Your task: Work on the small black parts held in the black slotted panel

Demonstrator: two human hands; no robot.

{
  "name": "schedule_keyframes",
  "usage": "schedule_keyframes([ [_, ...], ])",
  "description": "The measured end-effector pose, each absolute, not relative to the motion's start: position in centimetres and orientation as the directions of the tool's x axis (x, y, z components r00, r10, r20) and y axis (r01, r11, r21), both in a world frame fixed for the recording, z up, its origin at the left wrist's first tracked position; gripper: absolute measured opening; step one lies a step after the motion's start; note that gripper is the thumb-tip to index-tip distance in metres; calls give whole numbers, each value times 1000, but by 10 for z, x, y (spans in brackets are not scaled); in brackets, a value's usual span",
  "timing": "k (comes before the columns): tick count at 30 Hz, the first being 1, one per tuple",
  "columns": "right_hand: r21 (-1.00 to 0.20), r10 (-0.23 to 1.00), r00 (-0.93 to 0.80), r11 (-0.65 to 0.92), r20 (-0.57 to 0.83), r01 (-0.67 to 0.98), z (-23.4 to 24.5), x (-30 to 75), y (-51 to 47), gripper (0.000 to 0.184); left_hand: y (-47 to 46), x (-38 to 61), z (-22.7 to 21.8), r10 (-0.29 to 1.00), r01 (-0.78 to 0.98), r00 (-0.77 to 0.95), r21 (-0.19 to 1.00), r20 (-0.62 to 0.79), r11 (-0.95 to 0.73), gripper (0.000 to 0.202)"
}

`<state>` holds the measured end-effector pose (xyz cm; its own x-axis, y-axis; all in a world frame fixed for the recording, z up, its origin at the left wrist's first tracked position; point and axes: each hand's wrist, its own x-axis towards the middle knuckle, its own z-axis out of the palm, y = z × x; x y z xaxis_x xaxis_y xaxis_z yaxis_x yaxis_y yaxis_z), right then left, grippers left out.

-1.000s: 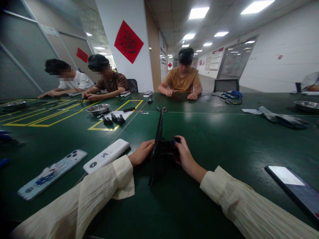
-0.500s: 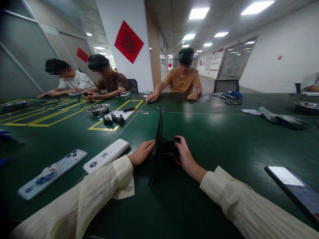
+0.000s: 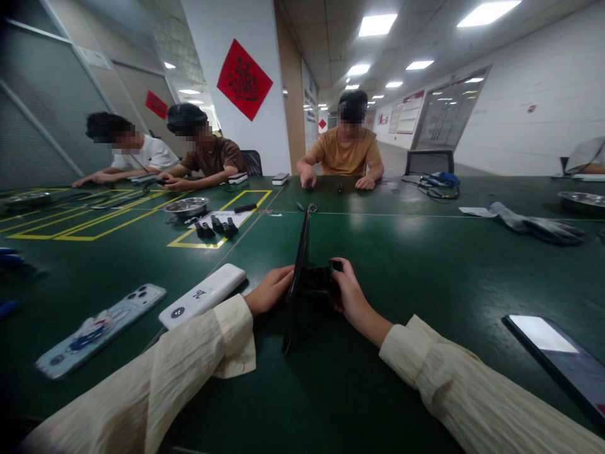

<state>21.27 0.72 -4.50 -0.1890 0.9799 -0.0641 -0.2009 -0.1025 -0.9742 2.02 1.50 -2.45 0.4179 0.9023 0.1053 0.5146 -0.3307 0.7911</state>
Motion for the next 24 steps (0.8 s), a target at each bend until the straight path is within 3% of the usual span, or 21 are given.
schedule_keyframes([
  [11,-973,980,-190,-103,-64,-207,-46,212,8,33,17,20,-33,926,465,350,832,143,-304,54],
  [24,-974,978,-199,-110,-69,-199,-43,212,6,31,16,19,-29,905,469,394,811,161,-349,43],
])
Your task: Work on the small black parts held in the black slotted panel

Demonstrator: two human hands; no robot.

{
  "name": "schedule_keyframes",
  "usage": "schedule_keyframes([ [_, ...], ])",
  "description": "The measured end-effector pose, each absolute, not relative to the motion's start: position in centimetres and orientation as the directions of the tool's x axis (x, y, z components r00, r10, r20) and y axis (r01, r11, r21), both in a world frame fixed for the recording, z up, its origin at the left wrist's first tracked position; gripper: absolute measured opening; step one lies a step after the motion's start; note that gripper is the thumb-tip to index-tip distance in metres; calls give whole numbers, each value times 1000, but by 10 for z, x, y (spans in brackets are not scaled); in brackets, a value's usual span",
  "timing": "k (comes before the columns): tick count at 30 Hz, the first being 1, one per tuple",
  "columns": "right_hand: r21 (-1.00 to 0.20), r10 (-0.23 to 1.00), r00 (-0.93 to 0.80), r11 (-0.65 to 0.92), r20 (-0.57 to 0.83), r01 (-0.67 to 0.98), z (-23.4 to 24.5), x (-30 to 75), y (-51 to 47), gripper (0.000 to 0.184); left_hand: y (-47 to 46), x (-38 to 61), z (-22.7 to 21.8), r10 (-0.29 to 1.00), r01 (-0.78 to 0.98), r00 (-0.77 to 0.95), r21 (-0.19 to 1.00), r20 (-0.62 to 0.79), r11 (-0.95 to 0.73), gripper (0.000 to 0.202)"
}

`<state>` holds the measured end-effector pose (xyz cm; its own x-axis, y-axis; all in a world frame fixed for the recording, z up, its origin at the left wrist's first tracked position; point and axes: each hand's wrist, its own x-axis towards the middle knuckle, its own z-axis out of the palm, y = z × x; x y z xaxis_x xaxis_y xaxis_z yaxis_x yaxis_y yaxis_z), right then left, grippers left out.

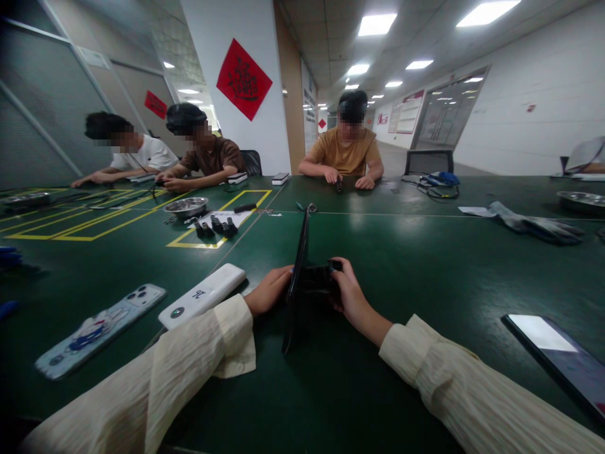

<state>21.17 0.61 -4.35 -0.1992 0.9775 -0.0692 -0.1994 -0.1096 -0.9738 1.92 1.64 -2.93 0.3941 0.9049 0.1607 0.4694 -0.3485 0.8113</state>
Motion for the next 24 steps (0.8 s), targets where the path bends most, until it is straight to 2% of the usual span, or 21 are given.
schedule_keyframes([
  [5,-974,976,-207,-104,-61,-203,-44,213,7,32,17,19,-34,930,453,344,846,126,-282,51],
  [10,-979,979,-198,-93,-56,-183,-47,213,9,32,15,21,-29,915,484,374,810,150,-331,47],
  [16,-971,981,-183,-109,-70,-213,-42,211,6,31,16,20,-27,901,465,419,825,115,-322,42],
  [24,-972,977,-205,-101,-57,-211,-46,212,8,32,16,19,-31,918,436,379,853,116,-288,44],
])
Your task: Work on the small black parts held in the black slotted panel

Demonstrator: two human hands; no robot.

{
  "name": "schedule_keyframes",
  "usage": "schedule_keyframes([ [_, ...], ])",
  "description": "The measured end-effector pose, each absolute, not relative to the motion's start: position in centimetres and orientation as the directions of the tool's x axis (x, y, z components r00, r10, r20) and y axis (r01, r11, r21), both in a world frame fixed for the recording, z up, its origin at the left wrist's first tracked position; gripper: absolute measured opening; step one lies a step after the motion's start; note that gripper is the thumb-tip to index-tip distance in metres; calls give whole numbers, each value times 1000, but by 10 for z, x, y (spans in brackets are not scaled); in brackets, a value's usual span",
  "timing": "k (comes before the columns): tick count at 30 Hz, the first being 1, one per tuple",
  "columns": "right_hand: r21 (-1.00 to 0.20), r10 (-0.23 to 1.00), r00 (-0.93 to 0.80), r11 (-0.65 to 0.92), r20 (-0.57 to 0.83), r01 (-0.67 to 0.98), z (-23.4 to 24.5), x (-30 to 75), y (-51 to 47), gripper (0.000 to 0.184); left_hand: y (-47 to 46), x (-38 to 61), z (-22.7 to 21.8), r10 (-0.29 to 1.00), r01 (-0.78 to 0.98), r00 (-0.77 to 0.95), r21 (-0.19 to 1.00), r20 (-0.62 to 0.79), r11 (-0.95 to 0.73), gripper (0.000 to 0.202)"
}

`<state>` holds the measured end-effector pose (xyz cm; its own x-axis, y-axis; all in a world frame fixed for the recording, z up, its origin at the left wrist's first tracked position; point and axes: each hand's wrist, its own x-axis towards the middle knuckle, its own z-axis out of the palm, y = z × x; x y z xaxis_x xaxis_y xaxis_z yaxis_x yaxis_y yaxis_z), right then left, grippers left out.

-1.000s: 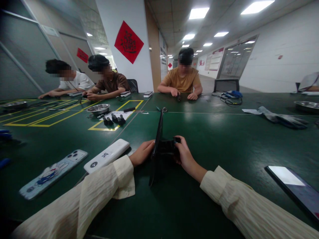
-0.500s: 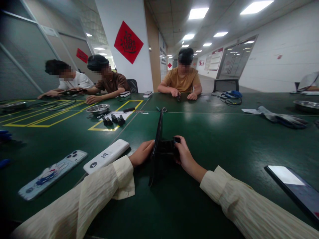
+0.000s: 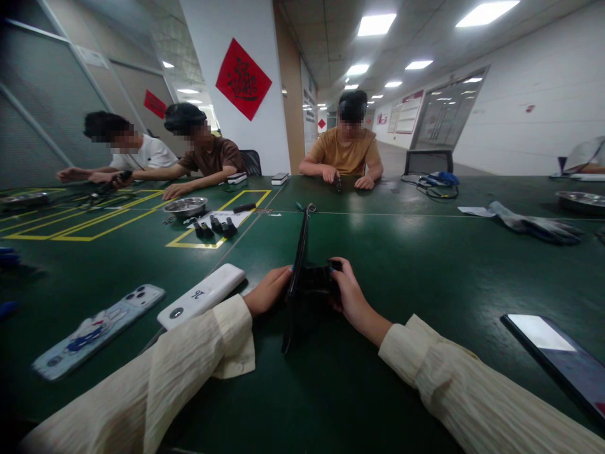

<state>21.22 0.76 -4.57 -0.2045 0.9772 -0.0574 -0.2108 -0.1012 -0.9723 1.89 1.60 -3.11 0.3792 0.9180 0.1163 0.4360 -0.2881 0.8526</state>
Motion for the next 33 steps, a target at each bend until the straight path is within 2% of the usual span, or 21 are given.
schedule_keyframes([
  [4,-972,980,-189,-107,-67,-211,-45,212,7,33,16,19,-31,912,411,401,873,86,-263,44],
  [13,-969,979,-189,-122,-82,-213,-43,212,7,33,16,19,-27,892,449,433,826,134,-342,38],
  [20,-972,981,-181,-104,-66,-209,-47,212,9,31,17,18,-31,895,433,429,842,122,-322,33],
  [33,-976,979,-186,-113,-78,-186,-44,213,7,32,17,18,-28,889,462,434,810,149,-361,34],
])
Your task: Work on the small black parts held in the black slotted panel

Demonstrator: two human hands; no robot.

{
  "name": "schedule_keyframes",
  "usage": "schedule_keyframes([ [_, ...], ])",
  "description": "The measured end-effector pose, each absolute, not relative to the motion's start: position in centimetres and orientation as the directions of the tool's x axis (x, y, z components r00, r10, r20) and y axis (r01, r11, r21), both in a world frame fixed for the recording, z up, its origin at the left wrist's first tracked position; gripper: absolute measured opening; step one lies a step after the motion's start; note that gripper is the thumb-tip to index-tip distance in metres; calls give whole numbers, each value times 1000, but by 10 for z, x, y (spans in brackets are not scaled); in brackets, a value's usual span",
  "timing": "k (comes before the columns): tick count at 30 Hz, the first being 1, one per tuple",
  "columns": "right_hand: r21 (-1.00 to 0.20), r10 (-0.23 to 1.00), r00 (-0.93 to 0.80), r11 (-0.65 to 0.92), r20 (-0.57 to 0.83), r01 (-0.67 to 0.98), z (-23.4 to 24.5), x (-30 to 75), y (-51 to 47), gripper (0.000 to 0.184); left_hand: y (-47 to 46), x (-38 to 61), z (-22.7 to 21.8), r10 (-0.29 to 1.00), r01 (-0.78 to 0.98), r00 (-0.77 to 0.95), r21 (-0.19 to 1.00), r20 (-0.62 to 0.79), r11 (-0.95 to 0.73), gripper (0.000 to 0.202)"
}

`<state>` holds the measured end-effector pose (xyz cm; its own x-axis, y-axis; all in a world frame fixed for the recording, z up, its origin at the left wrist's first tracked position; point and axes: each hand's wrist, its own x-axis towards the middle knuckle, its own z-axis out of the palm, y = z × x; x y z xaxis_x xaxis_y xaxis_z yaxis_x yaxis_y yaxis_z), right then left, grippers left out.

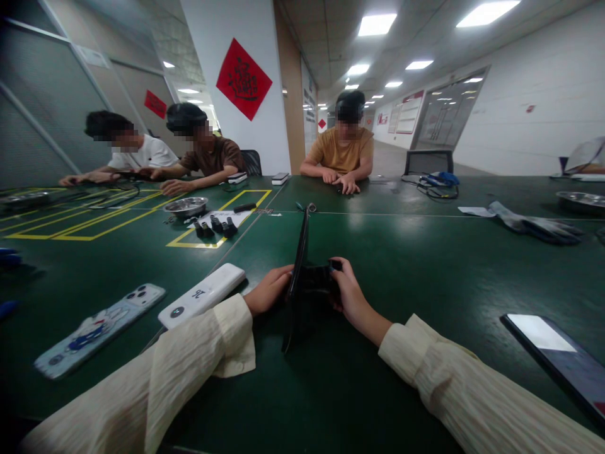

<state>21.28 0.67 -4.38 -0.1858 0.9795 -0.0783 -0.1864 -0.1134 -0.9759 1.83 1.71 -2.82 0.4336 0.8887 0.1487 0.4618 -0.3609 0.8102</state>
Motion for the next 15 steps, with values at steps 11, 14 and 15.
schedule_keyframes([
  [11,-971,978,-189,-123,-83,-206,-48,213,9,30,16,18,-30,892,447,434,829,128,-337,32],
  [14,-971,979,-190,-119,-80,-207,-47,213,9,30,17,17,-31,889,447,439,826,133,-344,32],
  [15,-971,979,-189,-117,-77,-209,-46,212,9,30,17,17,-31,889,449,439,824,132,-344,32],
])
